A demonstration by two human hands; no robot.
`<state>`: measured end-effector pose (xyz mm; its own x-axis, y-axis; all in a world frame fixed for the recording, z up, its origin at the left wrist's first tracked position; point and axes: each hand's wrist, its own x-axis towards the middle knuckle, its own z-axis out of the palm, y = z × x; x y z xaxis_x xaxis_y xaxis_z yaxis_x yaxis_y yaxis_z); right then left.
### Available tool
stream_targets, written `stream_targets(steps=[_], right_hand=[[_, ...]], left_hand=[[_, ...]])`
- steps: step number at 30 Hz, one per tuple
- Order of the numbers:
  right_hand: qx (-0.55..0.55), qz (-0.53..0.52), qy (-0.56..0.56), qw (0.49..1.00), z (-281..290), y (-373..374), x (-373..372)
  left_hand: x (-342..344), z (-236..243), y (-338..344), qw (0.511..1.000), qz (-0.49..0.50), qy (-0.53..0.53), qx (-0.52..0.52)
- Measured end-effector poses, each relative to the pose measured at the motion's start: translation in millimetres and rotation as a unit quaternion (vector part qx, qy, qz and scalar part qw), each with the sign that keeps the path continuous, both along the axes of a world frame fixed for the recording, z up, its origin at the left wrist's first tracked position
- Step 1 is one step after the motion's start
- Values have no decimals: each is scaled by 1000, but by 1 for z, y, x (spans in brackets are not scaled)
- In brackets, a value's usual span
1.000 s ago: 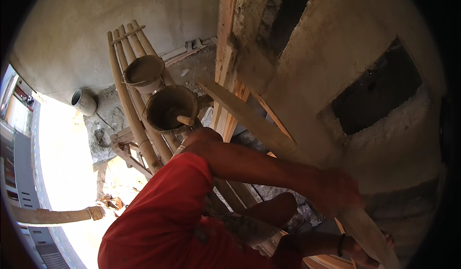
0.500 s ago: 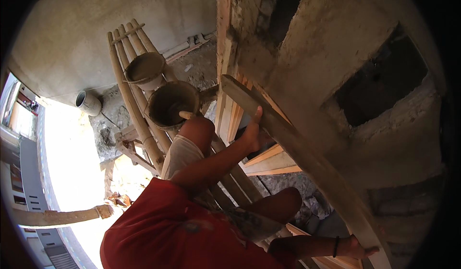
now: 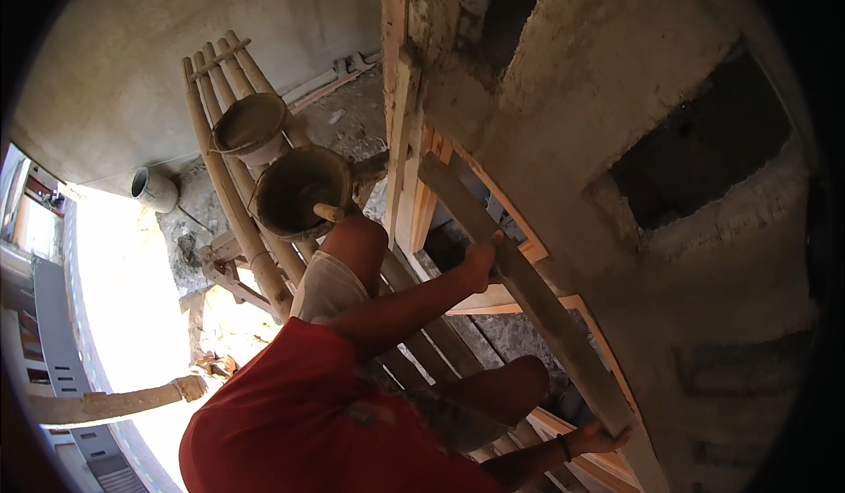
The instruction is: The person applies wet mortar to a brick wall using a trowel and then smooths the surface with a long wooden board.
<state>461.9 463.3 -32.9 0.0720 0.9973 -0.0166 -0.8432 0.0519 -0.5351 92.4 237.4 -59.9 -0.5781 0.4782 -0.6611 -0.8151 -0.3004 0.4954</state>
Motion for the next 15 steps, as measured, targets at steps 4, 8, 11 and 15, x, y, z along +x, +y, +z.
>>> stream_targets(steps=[4,8,11,15], right_hand=[[-5,10,-46,999,-21,14,29],[-32,-46,-17,998,11,-1,12],[-12,-43,-28,999,21,1,4],[31,8,-63,997,21,13,45]], left_hand=[[4,48,-27,957,14,276,-89],[-85,118,-90,804,91,534,-246],[-223,76,-133,738,103,540,-391],[-339,40,-139,741,26,438,-509]])
